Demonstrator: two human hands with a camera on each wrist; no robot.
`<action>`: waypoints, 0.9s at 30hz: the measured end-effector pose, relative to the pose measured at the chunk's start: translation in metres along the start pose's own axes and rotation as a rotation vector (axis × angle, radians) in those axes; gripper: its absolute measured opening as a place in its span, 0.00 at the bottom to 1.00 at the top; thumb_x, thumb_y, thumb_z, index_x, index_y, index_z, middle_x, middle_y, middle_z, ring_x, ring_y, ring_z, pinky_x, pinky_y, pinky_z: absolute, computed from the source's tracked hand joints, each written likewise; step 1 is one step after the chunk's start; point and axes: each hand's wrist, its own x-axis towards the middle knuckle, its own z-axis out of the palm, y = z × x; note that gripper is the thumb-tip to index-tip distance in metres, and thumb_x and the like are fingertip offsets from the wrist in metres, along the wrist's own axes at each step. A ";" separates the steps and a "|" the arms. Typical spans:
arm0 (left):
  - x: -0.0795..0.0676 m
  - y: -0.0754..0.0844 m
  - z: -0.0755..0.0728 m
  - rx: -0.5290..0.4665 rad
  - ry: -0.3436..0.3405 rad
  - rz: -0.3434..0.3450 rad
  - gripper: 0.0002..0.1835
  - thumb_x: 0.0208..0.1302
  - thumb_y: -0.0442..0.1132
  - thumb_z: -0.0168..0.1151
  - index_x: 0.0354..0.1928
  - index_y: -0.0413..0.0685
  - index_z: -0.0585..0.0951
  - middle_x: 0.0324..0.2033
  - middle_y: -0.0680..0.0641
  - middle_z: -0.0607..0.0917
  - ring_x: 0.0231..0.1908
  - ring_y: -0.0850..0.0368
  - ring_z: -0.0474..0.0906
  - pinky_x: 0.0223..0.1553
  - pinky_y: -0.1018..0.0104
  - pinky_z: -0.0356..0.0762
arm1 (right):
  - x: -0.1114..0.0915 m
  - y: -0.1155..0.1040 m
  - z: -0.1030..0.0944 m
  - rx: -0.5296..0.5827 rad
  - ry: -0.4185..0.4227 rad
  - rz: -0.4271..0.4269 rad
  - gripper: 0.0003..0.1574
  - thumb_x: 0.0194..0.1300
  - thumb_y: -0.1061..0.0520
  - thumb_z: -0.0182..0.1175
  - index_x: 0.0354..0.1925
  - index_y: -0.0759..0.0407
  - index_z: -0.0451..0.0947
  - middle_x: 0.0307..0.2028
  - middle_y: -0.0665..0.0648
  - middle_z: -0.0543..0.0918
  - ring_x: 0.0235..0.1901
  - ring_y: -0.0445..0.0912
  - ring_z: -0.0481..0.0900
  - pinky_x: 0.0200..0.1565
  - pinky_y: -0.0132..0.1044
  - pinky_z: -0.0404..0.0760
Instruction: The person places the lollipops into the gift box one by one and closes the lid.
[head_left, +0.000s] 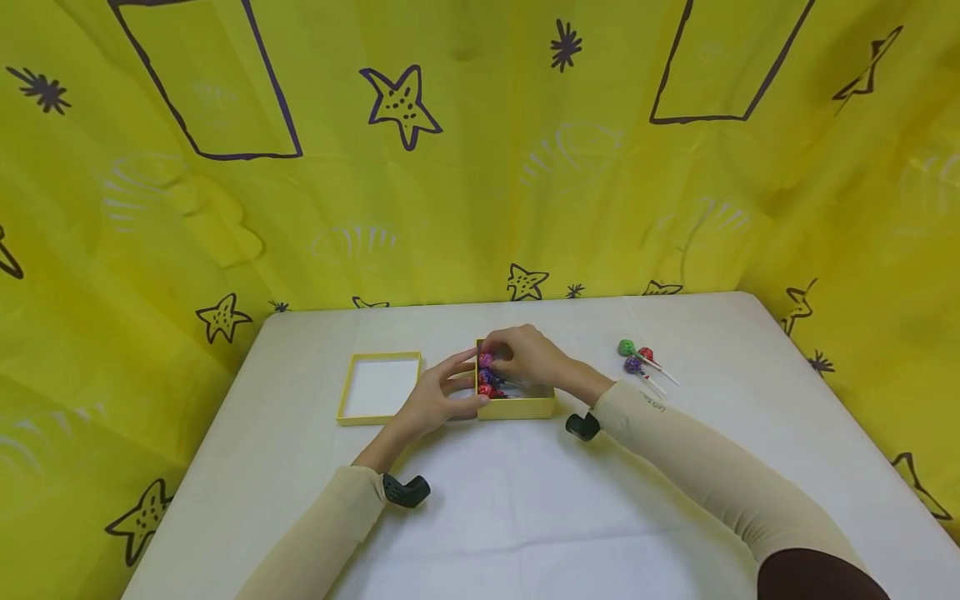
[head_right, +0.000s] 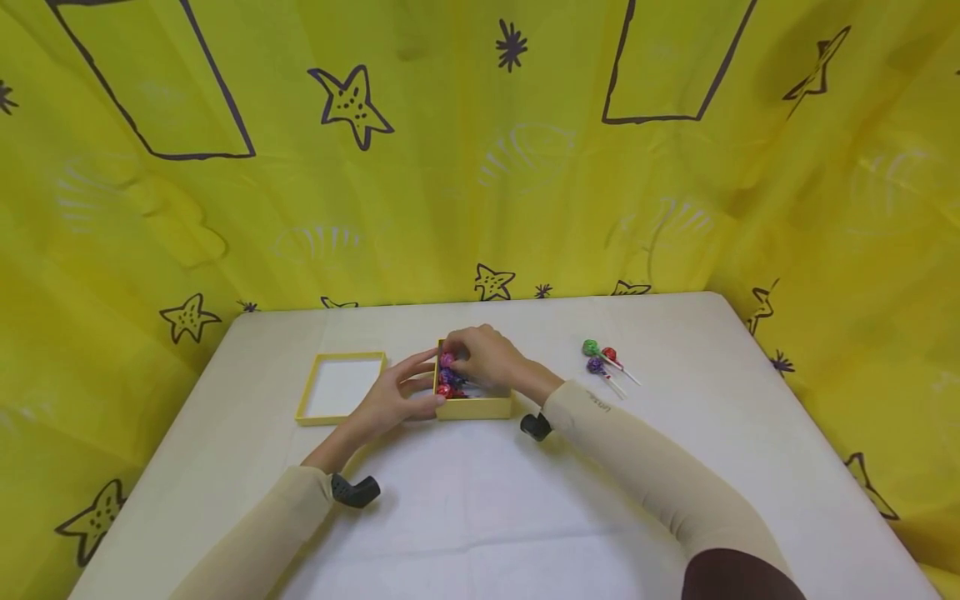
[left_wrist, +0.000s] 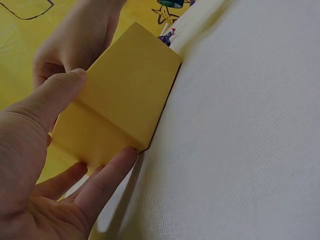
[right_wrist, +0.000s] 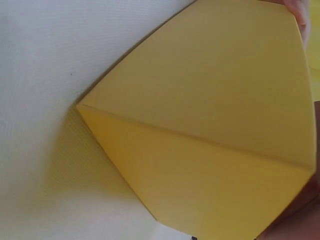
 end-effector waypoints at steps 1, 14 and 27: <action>0.000 0.000 0.000 0.000 -0.001 0.001 0.43 0.62 0.40 0.76 0.77 0.64 0.67 0.71 0.41 0.71 0.66 0.40 0.74 0.56 0.52 0.83 | 0.000 0.000 0.000 0.000 -0.006 0.006 0.15 0.68 0.60 0.70 0.53 0.59 0.85 0.46 0.54 0.89 0.42 0.45 0.83 0.52 0.41 0.84; -0.002 0.003 0.000 -0.005 -0.006 0.010 0.44 0.62 0.39 0.76 0.77 0.64 0.66 0.72 0.40 0.71 0.66 0.40 0.74 0.55 0.52 0.83 | 0.000 0.002 0.002 0.008 -0.027 -0.008 0.15 0.68 0.62 0.69 0.53 0.62 0.85 0.47 0.58 0.88 0.44 0.48 0.84 0.51 0.42 0.85; -0.002 0.001 -0.001 -0.003 -0.012 0.013 0.43 0.63 0.40 0.76 0.77 0.65 0.66 0.72 0.41 0.70 0.66 0.40 0.74 0.55 0.53 0.83 | -0.001 0.002 0.002 0.010 -0.036 -0.018 0.17 0.68 0.62 0.69 0.54 0.61 0.84 0.49 0.57 0.88 0.47 0.49 0.84 0.55 0.44 0.83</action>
